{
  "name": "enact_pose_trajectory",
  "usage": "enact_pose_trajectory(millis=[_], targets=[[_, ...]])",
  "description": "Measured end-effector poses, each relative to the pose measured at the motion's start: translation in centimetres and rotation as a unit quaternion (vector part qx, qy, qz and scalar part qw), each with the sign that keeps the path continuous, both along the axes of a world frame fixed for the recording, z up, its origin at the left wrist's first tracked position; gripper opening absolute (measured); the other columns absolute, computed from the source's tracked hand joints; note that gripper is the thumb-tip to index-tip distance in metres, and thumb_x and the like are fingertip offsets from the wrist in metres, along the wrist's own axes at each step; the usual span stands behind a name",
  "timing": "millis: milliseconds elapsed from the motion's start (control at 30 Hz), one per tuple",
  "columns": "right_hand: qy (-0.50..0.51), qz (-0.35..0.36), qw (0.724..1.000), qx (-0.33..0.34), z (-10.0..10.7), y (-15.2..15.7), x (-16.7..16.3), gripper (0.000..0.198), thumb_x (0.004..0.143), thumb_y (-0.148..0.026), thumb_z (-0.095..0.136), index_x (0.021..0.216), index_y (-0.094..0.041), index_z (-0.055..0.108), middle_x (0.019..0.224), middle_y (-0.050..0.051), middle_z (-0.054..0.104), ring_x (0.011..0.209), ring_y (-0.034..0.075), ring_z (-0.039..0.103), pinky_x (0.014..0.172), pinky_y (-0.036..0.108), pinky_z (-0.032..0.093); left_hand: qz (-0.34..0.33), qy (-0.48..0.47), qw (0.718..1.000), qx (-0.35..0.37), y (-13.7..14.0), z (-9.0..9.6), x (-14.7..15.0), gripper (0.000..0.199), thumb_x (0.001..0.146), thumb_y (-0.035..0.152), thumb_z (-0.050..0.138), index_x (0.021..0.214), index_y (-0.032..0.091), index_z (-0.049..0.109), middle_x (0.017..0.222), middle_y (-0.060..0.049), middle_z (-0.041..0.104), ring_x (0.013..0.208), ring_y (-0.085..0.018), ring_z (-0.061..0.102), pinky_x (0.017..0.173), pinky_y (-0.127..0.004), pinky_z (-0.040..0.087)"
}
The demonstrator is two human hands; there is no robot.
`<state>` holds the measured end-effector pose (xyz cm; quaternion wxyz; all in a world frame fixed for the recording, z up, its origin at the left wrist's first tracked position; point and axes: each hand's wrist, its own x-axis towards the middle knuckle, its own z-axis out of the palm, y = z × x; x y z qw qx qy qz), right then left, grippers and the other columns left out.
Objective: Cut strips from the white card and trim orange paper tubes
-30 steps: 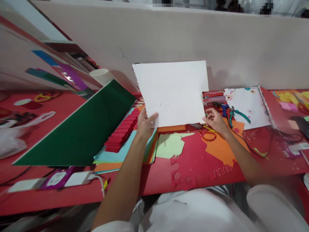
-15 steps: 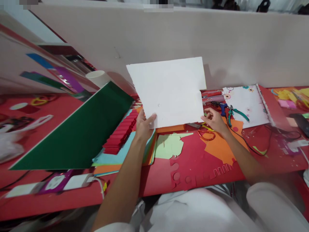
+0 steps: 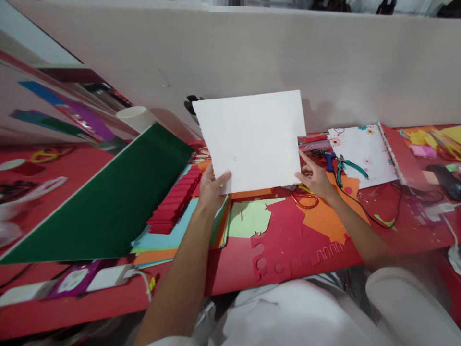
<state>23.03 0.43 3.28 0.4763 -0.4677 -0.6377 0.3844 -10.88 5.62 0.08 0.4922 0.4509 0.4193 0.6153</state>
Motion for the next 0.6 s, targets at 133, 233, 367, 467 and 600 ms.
enact_pose_trajectory(millis=[133, 233, 367, 467, 600], targets=[[0.007, 0.001, 1.0, 0.006, 0.2, -0.2, -0.2, 0.08, 0.092, -0.036, 0.07, 0.168, -0.029, 0.044, 0.083, -0.002, 0.064, 0.072, 0.015, 0.051, 0.072, 0.031, 0.054, 0.006, -0.024, 1.0, -0.015, -0.2, 0.3, 0.2, 0.062, 0.065, 0.039, 0.095, 0.118, 0.022, 0.066, 0.118, -0.011, 0.079, 0.102, -0.03, 0.08, 0.082, -0.037, 0.067], [0.014, 0.0, 1.0, 0.002, 0.0, -0.1, -0.3, 0.082, 0.092, -0.037, 0.07, 0.169, -0.027, 0.042, 0.083, -0.002, 0.061, 0.072, 0.013, 0.05, 0.071, 0.029, 0.053, 0.019, -0.037, 0.999, -0.017, -0.2, 0.4, 0.4, 0.06, 0.063, 0.038, 0.096, 0.114, 0.022, 0.067, 0.115, -0.009, 0.08, 0.098, -0.027, 0.08, 0.079, -0.033, 0.066], [0.021, 0.0, 1.0, 0.005, -0.6, 0.0, -0.3, 0.084, 0.092, -0.037, 0.072, 0.169, -0.028, 0.041, 0.084, -0.003, 0.057, 0.074, 0.013, 0.051, 0.071, 0.027, 0.053, 0.032, -0.042, 0.999, -0.008, -0.1, 0.5, 0.5, 0.057, 0.061, 0.037, 0.098, 0.108, 0.022, 0.069, 0.11, -0.008, 0.08, 0.095, -0.026, 0.08, 0.076, -0.031, 0.065], [0.018, 0.003, 1.0, 0.006, -0.8, 0.1, -0.2, 0.085, 0.091, -0.037, 0.072, 0.169, -0.029, 0.04, 0.086, -0.001, 0.058, 0.076, 0.014, 0.051, 0.072, 0.028, 0.054, 0.031, -0.046, 0.998, -0.009, -0.1, 0.6, 0.6, 0.058, 0.06, 0.037, 0.098, 0.108, 0.022, 0.069, 0.11, -0.008, 0.081, 0.095, -0.027, 0.08, 0.078, -0.033, 0.066], [0.016, 0.006, 1.0, -0.002, -0.7, 0.2, -0.1, 0.087, 0.091, -0.037, 0.073, 0.17, -0.029, 0.037, 0.089, -0.001, 0.059, 0.077, 0.014, 0.052, 0.075, 0.028, 0.055, 0.032, -0.042, 0.999, -0.01, -0.2, 0.7, 0.7, 0.058, 0.06, 0.038, 0.098, 0.108, 0.022, 0.069, 0.11, -0.008, 0.08, 0.098, -0.028, 0.08, 0.081, -0.034, 0.067]])
